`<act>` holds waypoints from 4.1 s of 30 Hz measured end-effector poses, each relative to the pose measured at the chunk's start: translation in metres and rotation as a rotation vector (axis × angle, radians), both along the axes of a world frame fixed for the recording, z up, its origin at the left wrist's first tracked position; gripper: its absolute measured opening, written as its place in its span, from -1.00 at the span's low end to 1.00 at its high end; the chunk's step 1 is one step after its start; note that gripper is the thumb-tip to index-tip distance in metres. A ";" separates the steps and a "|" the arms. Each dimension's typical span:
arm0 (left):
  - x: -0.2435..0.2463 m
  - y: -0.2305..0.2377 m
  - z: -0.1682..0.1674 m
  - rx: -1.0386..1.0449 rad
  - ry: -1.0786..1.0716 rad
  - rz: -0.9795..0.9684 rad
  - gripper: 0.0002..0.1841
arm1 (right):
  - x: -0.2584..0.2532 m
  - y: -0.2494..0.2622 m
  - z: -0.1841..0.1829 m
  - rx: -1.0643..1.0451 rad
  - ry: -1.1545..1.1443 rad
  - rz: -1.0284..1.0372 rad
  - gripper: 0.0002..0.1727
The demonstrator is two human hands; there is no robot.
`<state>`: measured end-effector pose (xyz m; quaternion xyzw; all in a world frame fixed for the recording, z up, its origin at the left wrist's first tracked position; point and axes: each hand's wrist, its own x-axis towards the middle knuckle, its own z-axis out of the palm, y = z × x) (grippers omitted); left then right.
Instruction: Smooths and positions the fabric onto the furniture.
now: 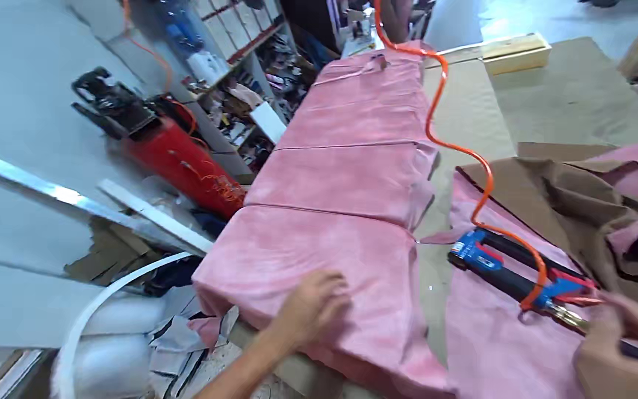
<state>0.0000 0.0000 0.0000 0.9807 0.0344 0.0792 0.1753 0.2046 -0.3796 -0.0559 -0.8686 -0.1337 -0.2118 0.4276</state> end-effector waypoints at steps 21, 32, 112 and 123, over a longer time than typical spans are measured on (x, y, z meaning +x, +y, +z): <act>-0.019 0.466 -0.099 -0.048 0.062 0.222 -0.34 | -0.065 0.501 -0.043 -0.691 0.069 0.235 -0.15; 0.032 0.472 -0.104 0.003 -0.037 -0.071 -0.55 | -0.116 0.664 -0.039 -0.582 -0.006 0.683 -0.32; 0.543 0.459 -0.113 0.262 -0.136 -1.253 -0.29 | 0.058 0.810 -0.047 -0.370 0.627 -1.347 0.06; 0.556 0.444 -0.122 0.101 -0.047 -1.277 -0.36 | 0.271 0.669 -0.059 -0.421 0.614 -0.933 -0.12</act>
